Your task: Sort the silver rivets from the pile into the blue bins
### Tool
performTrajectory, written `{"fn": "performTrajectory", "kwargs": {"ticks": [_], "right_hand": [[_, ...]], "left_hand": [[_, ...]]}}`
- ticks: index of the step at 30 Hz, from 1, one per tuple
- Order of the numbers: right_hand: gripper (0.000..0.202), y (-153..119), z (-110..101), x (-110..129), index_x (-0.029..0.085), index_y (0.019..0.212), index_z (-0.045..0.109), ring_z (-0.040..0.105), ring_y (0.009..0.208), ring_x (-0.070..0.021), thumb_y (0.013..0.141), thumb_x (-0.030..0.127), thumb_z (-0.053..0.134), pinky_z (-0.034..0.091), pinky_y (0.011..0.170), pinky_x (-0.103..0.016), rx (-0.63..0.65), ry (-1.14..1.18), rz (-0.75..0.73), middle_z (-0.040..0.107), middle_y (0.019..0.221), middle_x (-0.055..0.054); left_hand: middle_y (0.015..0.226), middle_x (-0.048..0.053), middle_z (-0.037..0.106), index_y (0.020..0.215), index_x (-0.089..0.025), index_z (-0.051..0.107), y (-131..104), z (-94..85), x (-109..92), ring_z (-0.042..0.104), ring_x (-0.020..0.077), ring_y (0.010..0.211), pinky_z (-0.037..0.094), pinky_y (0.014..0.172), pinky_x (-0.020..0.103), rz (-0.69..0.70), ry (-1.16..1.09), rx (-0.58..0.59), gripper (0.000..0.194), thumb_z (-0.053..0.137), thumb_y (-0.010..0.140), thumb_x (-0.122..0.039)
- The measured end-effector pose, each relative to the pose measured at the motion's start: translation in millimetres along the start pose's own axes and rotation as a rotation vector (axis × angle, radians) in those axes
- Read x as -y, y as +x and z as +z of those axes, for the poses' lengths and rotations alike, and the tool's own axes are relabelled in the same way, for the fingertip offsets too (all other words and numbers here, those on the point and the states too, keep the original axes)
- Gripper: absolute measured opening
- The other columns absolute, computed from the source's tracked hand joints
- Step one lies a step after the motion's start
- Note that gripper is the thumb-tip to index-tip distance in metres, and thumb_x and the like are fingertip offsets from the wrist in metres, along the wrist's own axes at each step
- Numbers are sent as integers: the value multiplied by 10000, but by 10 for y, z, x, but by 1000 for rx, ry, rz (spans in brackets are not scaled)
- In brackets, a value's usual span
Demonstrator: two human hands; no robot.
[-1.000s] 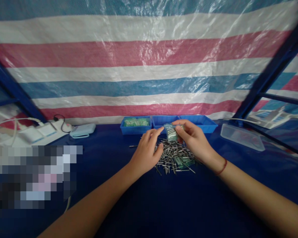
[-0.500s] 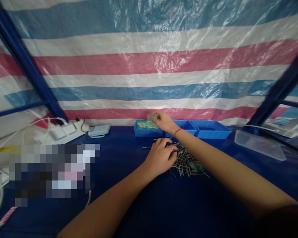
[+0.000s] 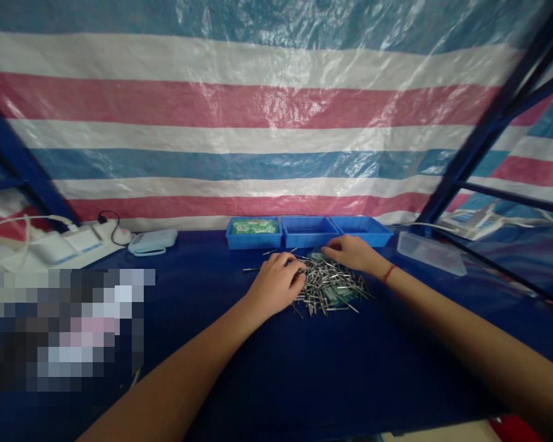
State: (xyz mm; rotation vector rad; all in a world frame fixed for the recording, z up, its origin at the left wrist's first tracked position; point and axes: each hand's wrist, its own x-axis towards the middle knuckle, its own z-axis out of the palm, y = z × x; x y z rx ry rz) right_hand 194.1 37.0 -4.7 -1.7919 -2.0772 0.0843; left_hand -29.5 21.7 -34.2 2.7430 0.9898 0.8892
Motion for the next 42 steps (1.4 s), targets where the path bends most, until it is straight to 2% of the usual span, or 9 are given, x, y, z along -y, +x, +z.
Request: {"fn": "performTrajectory", "kwargs": {"ticks": [6, 16, 20, 23, 26, 31, 35, 38, 42], "right_hand": [[159, 5, 212, -48, 166, 640, 598, 539, 606, -185, 683, 317, 618, 370, 572, -317, -10, 128, 8, 611, 644, -69], [236, -212, -37, 161, 177, 845, 578, 556, 697, -139, 781, 405, 578, 467, 594, -279, -90, 589, -99, 615, 803, -32], [251, -345, -117, 383, 177, 848, 631, 534, 628, -103, 787, 417, 596, 467, 522, -239, 84, 876, -90, 611, 790, -22], [283, -422, -138, 504, 167, 817, 657, 542, 631, -93, 825, 431, 555, 486, 548, -228, 240, 1100, 0, 609, 761, -22], [313, -456, -121, 556, 165, 850, 650, 568, 657, -103, 835, 454, 532, 508, 581, -241, 217, 1228, 96, 618, 787, -38], [201, -457, -53, 562, 176, 852, 613, 576, 655, -111, 724, 313, 686, 489, 604, -263, 123, 1079, -20, 627, 758, -12], [45, -496, -73, 561, 190, 744, 608, 574, 662, -138, 774, 224, 608, 467, 627, -305, -188, 720, -226, 633, 718, -13], [108, -548, -146, 570, 219, 804, 624, 589, 783, -174, 780, 129, 569, 463, 718, -350, -436, 400, -463, 647, 817, -29], [219, -587, -207, 565, 269, 907, 636, 569, 871, -205, 784, 104, 562, 455, 740, -385, -546, 187, -634, 618, 957, -44]], "left_hand": [[1037, 66, 605, 1034, -193, 620, 2, 7, 16, 538, 226, 1003, 449, 894, 413, 16, -5, 16, 205, 505, 867, -222], [1139, 116, 584, 1204, -161, 484, 39, -13, -68, 523, 255, 1092, 407, 951, 460, -36, -166, -123, 365, 505, 890, -347], [1119, 92, 610, 1214, -184, 472, 59, 14, -193, 586, 212, 999, 473, 865, 375, -128, -445, -184, 399, 563, 855, -334], [1042, 64, 652, 1106, -192, 553, 73, 30, -258, 622, 186, 908, 500, 765, 313, -219, -633, -193, 264, 540, 863, -296], [900, 48, 672, 957, -170, 599, 87, 28, -257, 632, 173, 810, 495, 723, 296, -318, -742, -252, 169, 536, 858, -292], [827, 49, 659, 847, -147, 583, 104, -4, -220, 619, 169, 769, 482, 700, 284, -406, -815, -340, 154, 567, 823, -299], [931, 75, 656, 971, -156, 586, 136, -8, -239, 637, 164, 785, 494, 646, 253, -444, -986, -291, 315, 469, 876, -433], [937, 100, 650, 1060, -149, 560, 156, 15, -244, 642, 145, 676, 488, 558, 240, -576, -1153, -223, 520, 303, 899, -571], [727, 69, 646, 914, -134, 606, 140, 30, -246, 606, 129, 581, 459, 509, 228, -511, -1190, -81, 583, 326, 855, -641]]}}
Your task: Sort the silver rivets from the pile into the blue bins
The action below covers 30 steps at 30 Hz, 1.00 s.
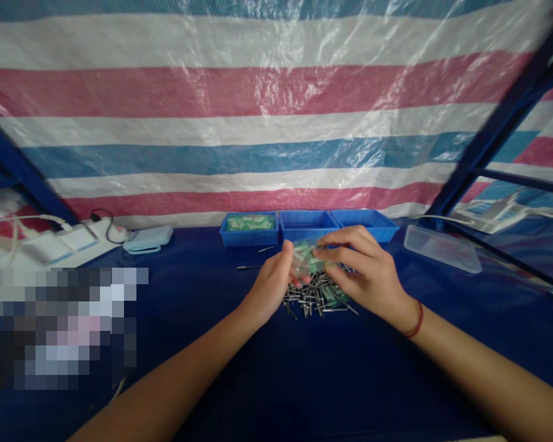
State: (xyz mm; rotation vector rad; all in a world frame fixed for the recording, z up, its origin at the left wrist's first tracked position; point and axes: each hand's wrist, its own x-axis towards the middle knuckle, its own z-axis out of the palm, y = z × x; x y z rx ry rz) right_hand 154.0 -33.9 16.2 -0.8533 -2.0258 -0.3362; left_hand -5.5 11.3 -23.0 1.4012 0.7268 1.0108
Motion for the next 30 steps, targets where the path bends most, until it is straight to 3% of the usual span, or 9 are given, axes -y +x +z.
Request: {"fn": "performTrajectory", "kwargs": {"ticks": [3, 6, 8, 11, 14, 19, 22, 27, 30], "right_hand": [[253, -5, 7, -11, 273, 865, 651, 540, 933, -219, 783, 76, 516, 452, 739, -388, 12, -2, 27, 560, 1037, -55], [248, -2, 44, -13, 247, 844, 624, 549, 928, -198, 805, 76, 449, 454, 751, -369, 14, 138, 186, 545, 1022, -53], [187, -2, 75, -5, 238, 953, 566, 570, 843, -173, 826, 136, 473, 462, 730, -344, 37, 255, 321, 569, 955, -42], [333, -16, 121, 9, 221, 1152, 418, 552, 656, -140, 838, 247, 525, 457, 631, -298, 108, 388, 456, 575, 754, 10], [341, -38, 149, 17, 209, 1172, 375, 514, 560, -129, 860, 269, 500, 425, 558, -277, 154, 393, 498, 532, 627, 49], [403, -30, 125, -37, 189, 1214, 337, 572, 632, -144, 860, 284, 505, 450, 603, -290, 166, 355, 477, 593, 701, 15], [436, 18, 25, -155, 185, 1223, 326, 610, 695, -160, 856, 329, 513, 478, 645, -307, 78, 373, 509, 622, 789, -23], [372, 97, -277, -457, 208, 1153, 398, 612, 634, -167, 826, 325, 533, 482, 605, -318, -193, 235, 633, 598, 734, -20], [344, 89, -394, -637, 212, 1131, 429, 606, 610, -167, 812, 297, 528, 477, 586, -320, -260, 140, 683, 598, 728, -28]], "left_hand": [[731, 37, 633, 916, -146, 590, -23, -5, -16, 599, 120, 596, 465, 533, 225, 100, 40, 4, 430, 525, 804, -556], [707, 8, 594, 852, -148, 558, -21, -22, -32, 584, 103, 579, 477, 556, 227, 163, 77, -54, 343, 556, 803, -488], [703, -3, 575, 815, -156, 540, -13, -36, -31, 579, 100, 575, 484, 567, 232, 187, 112, -65, 307, 548, 813, -463], [738, 2, 579, 819, -164, 531, -21, -49, -16, 588, 108, 605, 485, 577, 236, 204, 158, -36, 262, 533, 833, -425], [748, 8, 589, 872, -166, 546, -37, -63, 1, 593, 115, 628, 480, 597, 244, 212, 247, 7, 245, 491, 867, -405], [765, 21, 610, 953, -166, 539, 37, -177, -3, 618, 137, 661, 495, 635, 276, 215, 409, 79, 226, 479, 871, -368], [799, 30, 616, 957, -171, 521, 152, -351, -55, 629, 149, 705, 498, 676, 294, 273, 460, -84, 196, 489, 865, -342], [727, 6, 619, 1176, -162, 403, 367, -803, -201, 630, 150, 673, 485, 627, 253, 318, 537, -542, 442, 581, 807, -328], [677, 3, 601, 1174, -138, 419, 487, -1032, -250, 634, 166, 669, 483, 619, 257, 290, 653, -623, 440, 540, 827, -378]]}}
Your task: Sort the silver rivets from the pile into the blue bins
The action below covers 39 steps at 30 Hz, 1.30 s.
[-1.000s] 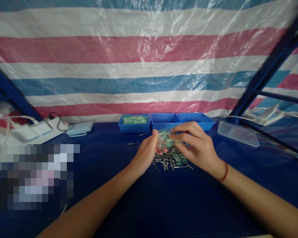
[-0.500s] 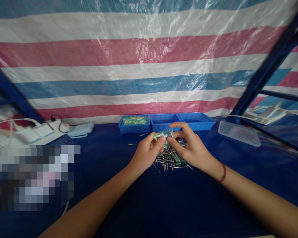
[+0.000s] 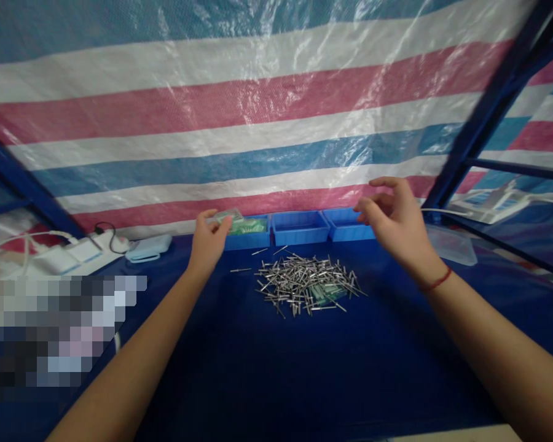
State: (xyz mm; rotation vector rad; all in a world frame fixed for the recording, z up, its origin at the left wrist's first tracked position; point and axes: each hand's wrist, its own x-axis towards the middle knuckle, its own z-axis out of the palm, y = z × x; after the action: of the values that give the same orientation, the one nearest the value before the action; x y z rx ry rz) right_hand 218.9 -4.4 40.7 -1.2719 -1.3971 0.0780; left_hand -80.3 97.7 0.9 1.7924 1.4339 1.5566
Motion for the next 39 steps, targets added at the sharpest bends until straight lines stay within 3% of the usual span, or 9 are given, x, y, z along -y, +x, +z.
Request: {"fn": "performTrajectory", "kwargs": {"ticks": [3, 8, 11, 14, 18, 23, 28, 35, 39], "right_hand": [[288, 54, -25, -128, 190, 1077, 490, 610, 645, -189, 815, 310, 504, 468, 597, -337, 63, -155, 4, 626, 760, -60], [148, -20, 24, -184, 171, 828, 619, 592, 654, -176, 771, 251, 509, 443, 619, -312, 695, -343, -80, 653, 751, -57], [76, -137, 40, -104, 195, 643, 625, 546, 534, -124, 673, 160, 564, 415, 515, -244, 1025, -277, -74, 602, 583, 14], [125, -246, 50, -14, 198, 628, 610, 516, 539, -111, 635, 93, 542, 392, 498, -226, 1257, -240, -59, 561, 582, 27], [175, -323, 75, 61, 197, 698, 593, 493, 575, -118, 593, 63, 554, 379, 524, -239, 1235, -344, -110, 545, 650, 18], [135, -346, 102, 135, 188, 734, 582, 550, 691, -144, 632, 99, 589, 405, 608, -248, 1229, -446, -165, 595, 787, -14], [124, -352, 130, 148, 187, 740, 641, 596, 745, -166, 696, 86, 585, 423, 686, -273, 1199, -526, -226, 624, 806, -40], [137, -313, 147, 137, 175, 686, 651, 600, 755, -178, 746, 91, 561, 430, 701, -299, 1178, -507, -377, 619, 772, -51], [139, -311, 145, 127, 181, 697, 657, 588, 749, -173, 737, 92, 558, 431, 710, -306, 1179, -490, -373, 611, 777, -47]], "left_hand": [[715, 30, 616, 1140, -139, 495, 105, -7, 83, 628, 207, 728, 482, 711, 328, 45, 114, 17, 397, 546, 819, -366], [1142, 153, 533, 1125, -142, 564, -7, 32, 93, 421, 334, 1170, 270, 1011, 493, 169, 312, -20, 409, 627, 747, -287], [1159, 137, 514, 1178, -157, 541, -179, 45, -17, 453, 285, 1130, 312, 1001, 447, 468, 499, 95, 364, 526, 847, -308], [1096, 90, 544, 1067, -185, 592, -398, 97, -187, 483, 241, 1089, 339, 995, 411, 616, 472, 241, 246, 492, 882, -313], [1159, 77, 543, 1110, -210, 572, -723, 224, -383, 467, 230, 1121, 368, 987, 405, 692, 370, 519, 270, 476, 902, -352], [1403, 88, 386, 1266, -253, 482, -994, 324, -452, 320, 290, 1298, 286, 1055, 495, 690, 420, 776, 494, 464, 864, -539], [1420, 90, 372, 1302, -276, 453, -1035, 334, -432, 321, 309, 1302, 272, 1042, 559, 611, 482, 836, 528, 428, 865, -570], [1418, 100, 376, 1310, -262, 451, -1020, 329, -416, 341, 306, 1291, 291, 1038, 530, 618, 465, 835, 517, 436, 875, -542], [1413, 99, 380, 1300, -265, 455, -1024, 337, -383, 337, 303, 1292, 296, 1030, 529, 637, 467, 814, 495, 437, 882, -528]]}}
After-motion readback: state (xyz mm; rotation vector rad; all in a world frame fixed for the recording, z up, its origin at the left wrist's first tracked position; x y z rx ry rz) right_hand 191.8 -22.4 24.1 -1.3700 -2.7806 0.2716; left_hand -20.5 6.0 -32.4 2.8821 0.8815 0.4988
